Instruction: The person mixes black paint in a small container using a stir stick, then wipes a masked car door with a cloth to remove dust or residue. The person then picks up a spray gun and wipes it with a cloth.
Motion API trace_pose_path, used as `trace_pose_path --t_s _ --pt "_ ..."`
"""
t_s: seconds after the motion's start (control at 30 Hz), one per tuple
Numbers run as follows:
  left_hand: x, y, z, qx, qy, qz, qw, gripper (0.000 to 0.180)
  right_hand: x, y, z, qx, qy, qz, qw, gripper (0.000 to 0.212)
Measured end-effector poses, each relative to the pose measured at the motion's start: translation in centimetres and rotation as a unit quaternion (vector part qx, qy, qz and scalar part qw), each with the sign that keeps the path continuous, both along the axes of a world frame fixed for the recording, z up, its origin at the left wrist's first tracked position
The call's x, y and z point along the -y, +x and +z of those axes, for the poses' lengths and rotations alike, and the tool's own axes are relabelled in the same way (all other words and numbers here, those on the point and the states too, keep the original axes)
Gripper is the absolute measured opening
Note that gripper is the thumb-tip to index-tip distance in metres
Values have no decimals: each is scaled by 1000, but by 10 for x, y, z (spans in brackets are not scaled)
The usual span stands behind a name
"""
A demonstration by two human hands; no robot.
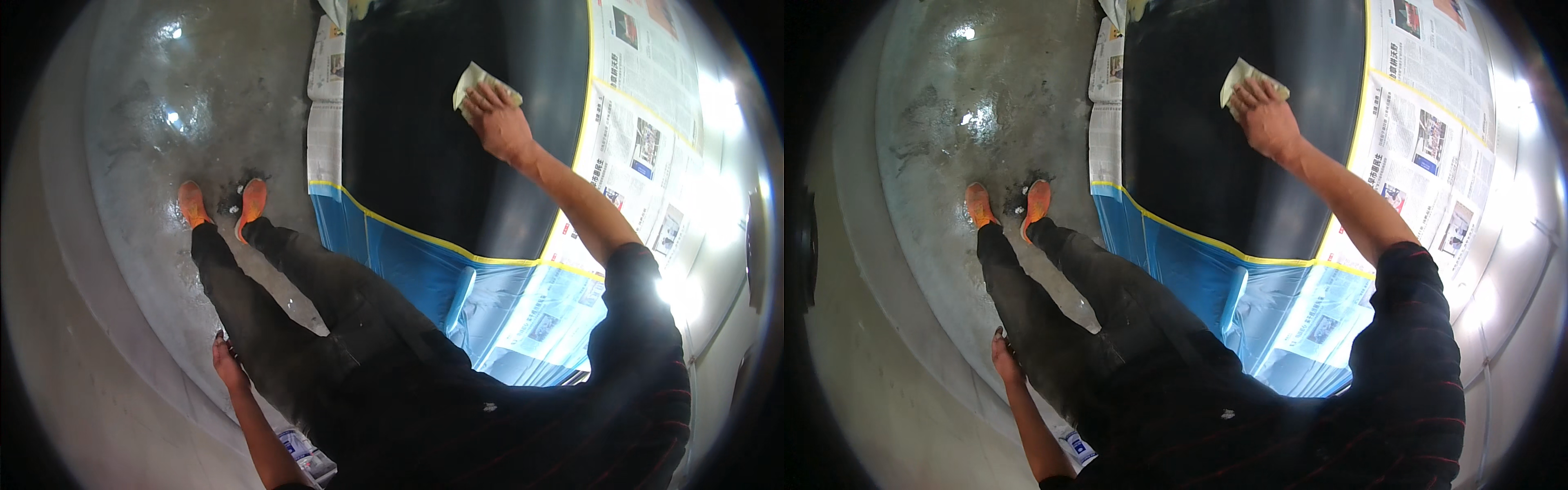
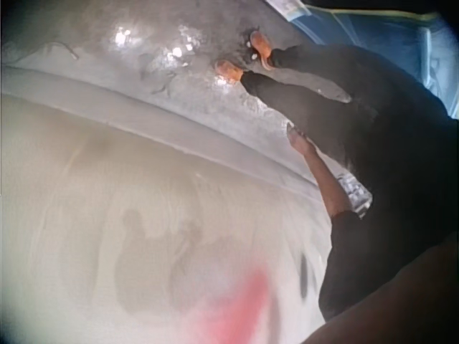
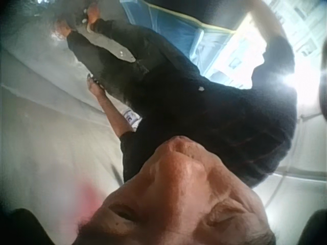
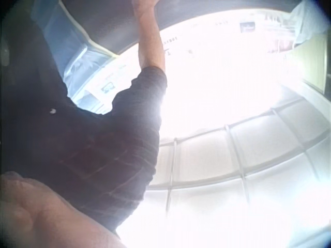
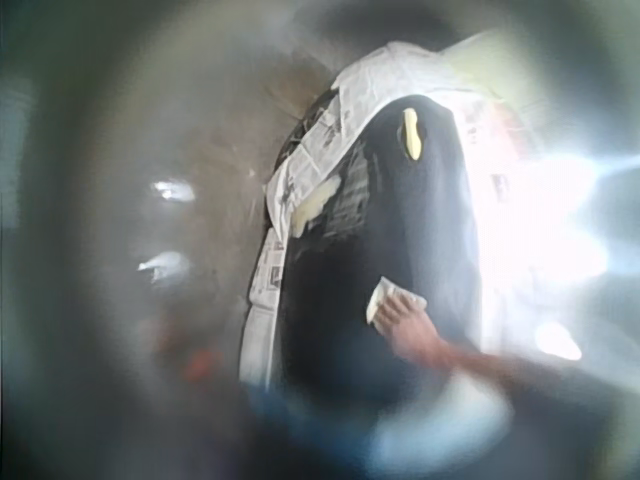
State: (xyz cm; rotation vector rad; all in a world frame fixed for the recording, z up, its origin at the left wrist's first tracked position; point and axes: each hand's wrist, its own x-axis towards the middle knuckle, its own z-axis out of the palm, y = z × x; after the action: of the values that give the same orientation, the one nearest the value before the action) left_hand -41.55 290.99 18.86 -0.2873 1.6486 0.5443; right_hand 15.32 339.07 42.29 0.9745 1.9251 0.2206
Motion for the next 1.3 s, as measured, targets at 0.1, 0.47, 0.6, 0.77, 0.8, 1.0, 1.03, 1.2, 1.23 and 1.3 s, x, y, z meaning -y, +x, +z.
trace_pose_path --t_s 0.1,0.47,0.6,0.77,0.8,1.0,1.03,1.2,1.23,1.3 --pt "16 -3 -22 -87 105 -95 986 42 73 -3 -1 9 -65 38 997 53" --pt "-210 74 29 -104 142 -437 882 26 268 -99 4 -328 -177 -379 847 22" --pt "-269 211 44 -118 561 -415 707 67 291 -158 6 -366 -120 -547 743 19" --pt "-349 375 98 -34 624 -445 642 84 328 -168 12 -344 -26 -714 610 21" --pt "-361 402 106 -35 653 -419 630 84 334 -163 10 -361 -10 -715 599 21" --pt "-355 498 108 -40 660 -373 651 86 362 -125 13 -378 0 -746 549 22" --pt "-343 501 105 -31 656 -378 653 86 370 -116 9 -381 6 -749 543 22" --pt "-287 497 107 -5 638 -392 663 87 382 -89 9 -384 -29 -774 503 21" --pt "-279 495 109 -2 634 -396 664 87 378 -87 13 -381 -51 -775 502 21" --pt "-261 490 109 13 627 -409 663 87 372 -81 21 -372 -109 -765 514 21"
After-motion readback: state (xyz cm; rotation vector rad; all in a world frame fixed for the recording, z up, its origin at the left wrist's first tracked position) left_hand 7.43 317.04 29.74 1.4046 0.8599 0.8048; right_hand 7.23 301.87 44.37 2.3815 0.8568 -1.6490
